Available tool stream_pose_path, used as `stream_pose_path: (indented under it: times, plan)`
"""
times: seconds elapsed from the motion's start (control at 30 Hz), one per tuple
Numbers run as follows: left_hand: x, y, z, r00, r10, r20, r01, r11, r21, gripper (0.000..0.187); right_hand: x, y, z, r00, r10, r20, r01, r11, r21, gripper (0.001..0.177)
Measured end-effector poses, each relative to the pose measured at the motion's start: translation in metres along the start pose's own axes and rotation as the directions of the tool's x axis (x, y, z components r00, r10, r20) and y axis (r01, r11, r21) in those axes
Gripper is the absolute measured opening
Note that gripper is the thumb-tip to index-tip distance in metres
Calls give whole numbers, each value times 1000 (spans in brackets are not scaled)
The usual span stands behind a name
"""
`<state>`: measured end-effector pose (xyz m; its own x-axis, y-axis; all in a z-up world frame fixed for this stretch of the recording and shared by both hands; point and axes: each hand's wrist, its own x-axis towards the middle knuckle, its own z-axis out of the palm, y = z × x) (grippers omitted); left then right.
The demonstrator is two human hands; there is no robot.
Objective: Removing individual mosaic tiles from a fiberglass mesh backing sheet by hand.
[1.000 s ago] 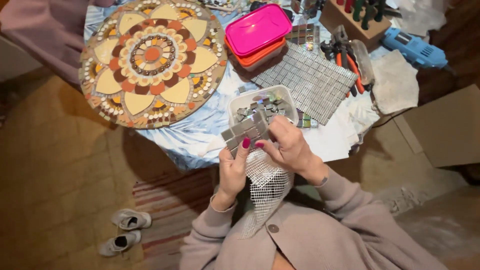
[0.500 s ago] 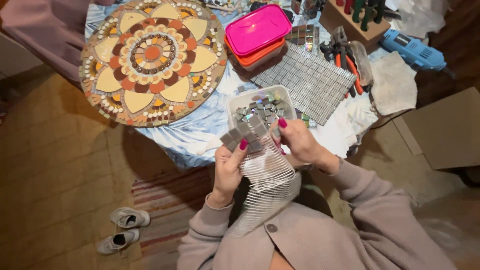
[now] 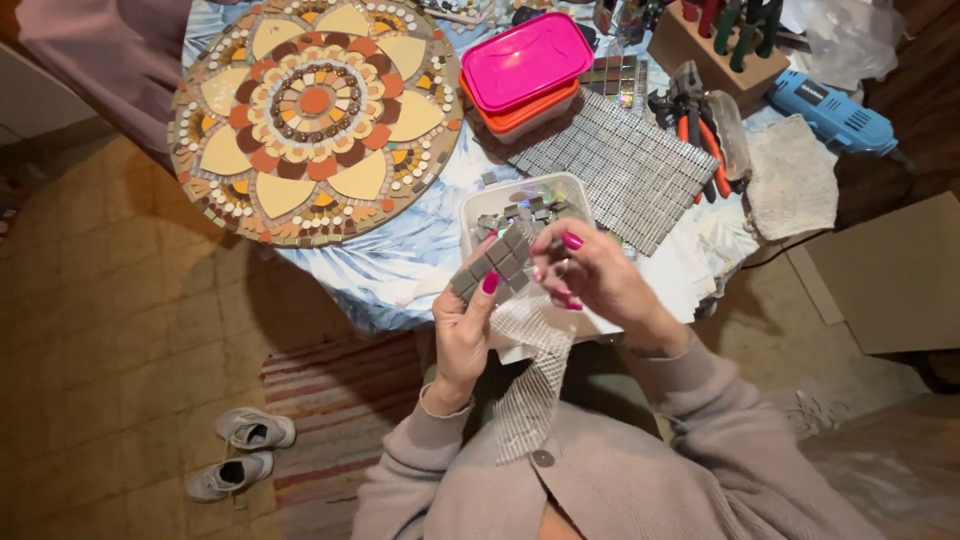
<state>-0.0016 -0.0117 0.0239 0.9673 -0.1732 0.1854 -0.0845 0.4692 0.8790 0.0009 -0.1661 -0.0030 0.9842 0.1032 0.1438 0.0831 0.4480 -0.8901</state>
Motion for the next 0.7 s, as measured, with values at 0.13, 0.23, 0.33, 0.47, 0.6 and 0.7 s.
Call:
stream_pose_path:
  times: [0.13,0.23,0.33,0.47,0.6,0.7]
  plan:
    - [-6,-19,-2,998,-8,-58,1,993,-119,27,-4,6,14,986,-144,-86,101,919,-381,30]
    - [-10,-18,1,995,-6,-102,-7,993,-120,27,0,-1,27,902,-422,89,288,435,-853,38]
    - [-13,-24,-5,995,-36,-93,21,987,-160,26,0,0,25,853,-464,238,381,243,-892,38]
    - [-14,-16,-10,996,-83,-13,80,986,-145,24,-3,-7,20,875,-350,335,426,225,-876,30]
    - [-16,-11,-11,998,-67,15,68,994,-87,20,-2,-10,21,864,-317,391,461,191,-866,30]
    - [-18,-9,-8,998,-70,7,70,994,-80,22,-5,-13,25,814,-353,461,544,186,-819,42]
